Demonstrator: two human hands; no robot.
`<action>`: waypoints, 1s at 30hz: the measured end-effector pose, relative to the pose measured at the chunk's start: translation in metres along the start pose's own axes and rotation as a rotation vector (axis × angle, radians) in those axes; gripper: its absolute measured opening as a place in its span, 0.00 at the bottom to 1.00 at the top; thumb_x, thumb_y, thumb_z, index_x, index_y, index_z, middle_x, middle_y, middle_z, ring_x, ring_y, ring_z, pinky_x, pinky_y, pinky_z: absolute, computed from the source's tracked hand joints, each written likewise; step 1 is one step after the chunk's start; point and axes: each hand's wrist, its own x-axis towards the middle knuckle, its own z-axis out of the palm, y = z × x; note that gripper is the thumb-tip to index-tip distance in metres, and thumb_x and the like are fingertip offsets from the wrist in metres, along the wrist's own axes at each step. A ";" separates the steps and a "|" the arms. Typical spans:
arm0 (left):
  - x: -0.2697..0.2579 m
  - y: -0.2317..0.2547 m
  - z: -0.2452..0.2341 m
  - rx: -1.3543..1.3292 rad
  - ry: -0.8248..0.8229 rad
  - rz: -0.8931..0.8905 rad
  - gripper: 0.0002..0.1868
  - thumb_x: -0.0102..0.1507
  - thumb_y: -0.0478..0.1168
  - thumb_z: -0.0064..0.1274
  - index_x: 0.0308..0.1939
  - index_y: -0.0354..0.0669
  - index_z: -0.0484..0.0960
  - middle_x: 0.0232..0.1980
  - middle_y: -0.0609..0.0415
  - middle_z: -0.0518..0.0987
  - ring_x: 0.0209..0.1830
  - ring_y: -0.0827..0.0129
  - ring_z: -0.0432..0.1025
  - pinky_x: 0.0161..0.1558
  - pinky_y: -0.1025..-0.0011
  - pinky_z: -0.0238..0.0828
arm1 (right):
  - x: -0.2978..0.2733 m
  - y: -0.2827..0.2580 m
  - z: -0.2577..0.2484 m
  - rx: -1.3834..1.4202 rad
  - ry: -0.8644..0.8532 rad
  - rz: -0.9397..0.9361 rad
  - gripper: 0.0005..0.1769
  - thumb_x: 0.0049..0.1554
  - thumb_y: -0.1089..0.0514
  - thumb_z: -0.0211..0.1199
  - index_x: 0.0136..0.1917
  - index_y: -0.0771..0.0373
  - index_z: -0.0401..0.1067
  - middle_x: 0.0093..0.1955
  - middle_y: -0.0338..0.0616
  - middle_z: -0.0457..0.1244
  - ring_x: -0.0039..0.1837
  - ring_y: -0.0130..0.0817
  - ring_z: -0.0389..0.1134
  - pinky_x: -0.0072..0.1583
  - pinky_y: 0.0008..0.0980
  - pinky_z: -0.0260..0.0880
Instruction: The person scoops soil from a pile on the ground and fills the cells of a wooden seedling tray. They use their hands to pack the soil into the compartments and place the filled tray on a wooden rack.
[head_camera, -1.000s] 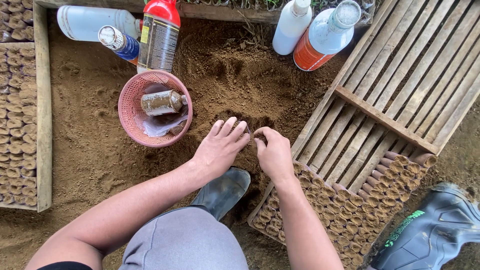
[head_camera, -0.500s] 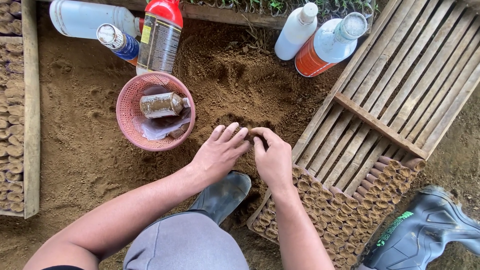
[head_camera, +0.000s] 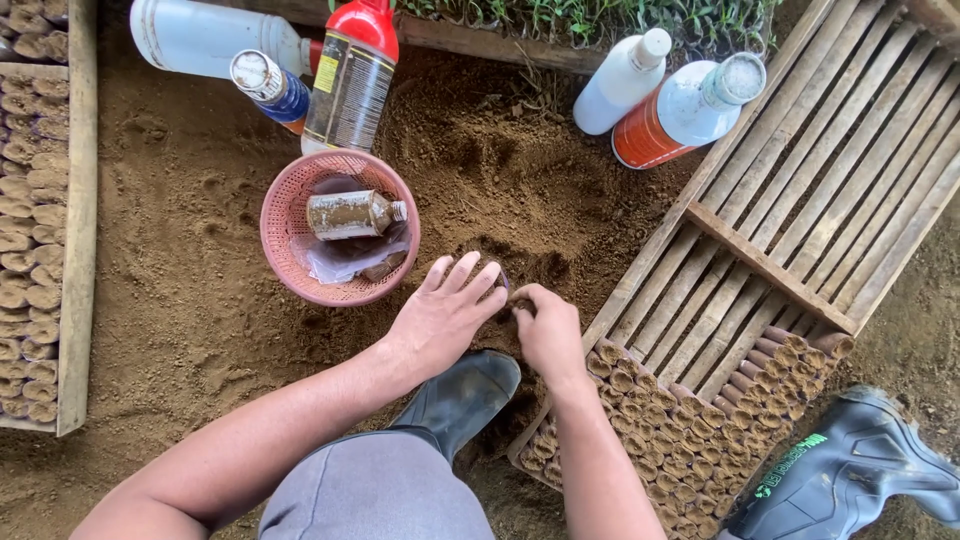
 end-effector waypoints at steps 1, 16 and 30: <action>-0.001 -0.001 0.000 -0.003 0.000 -0.003 0.21 0.64 0.35 0.43 0.61 0.57 0.72 0.67 0.51 0.67 0.74 0.52 0.53 0.71 0.52 0.41 | -0.002 -0.007 -0.008 -0.004 -0.003 0.000 0.10 0.53 0.62 0.66 0.49 0.50 0.79 0.46 0.42 0.72 0.55 0.44 0.74 0.58 0.41 0.74; -0.005 0.003 0.009 -0.022 -0.030 0.115 0.23 0.66 0.36 0.40 0.65 0.61 0.69 0.71 0.57 0.67 0.75 0.58 0.53 0.72 0.53 0.40 | -0.012 -0.048 -0.035 0.284 0.045 0.047 0.18 0.55 0.63 0.64 0.60 0.56 0.77 0.54 0.47 0.72 0.57 0.40 0.75 0.58 0.41 0.76; 0.026 -0.008 0.040 -1.827 0.073 -0.416 0.32 0.75 0.57 0.20 0.71 0.37 0.60 0.60 0.32 0.71 0.63 0.45 0.70 0.66 0.50 0.66 | -0.021 -0.083 -0.047 0.695 0.067 0.166 0.18 0.57 0.72 0.54 0.58 0.68 0.78 0.50 0.64 0.71 0.48 0.37 0.74 0.50 0.35 0.82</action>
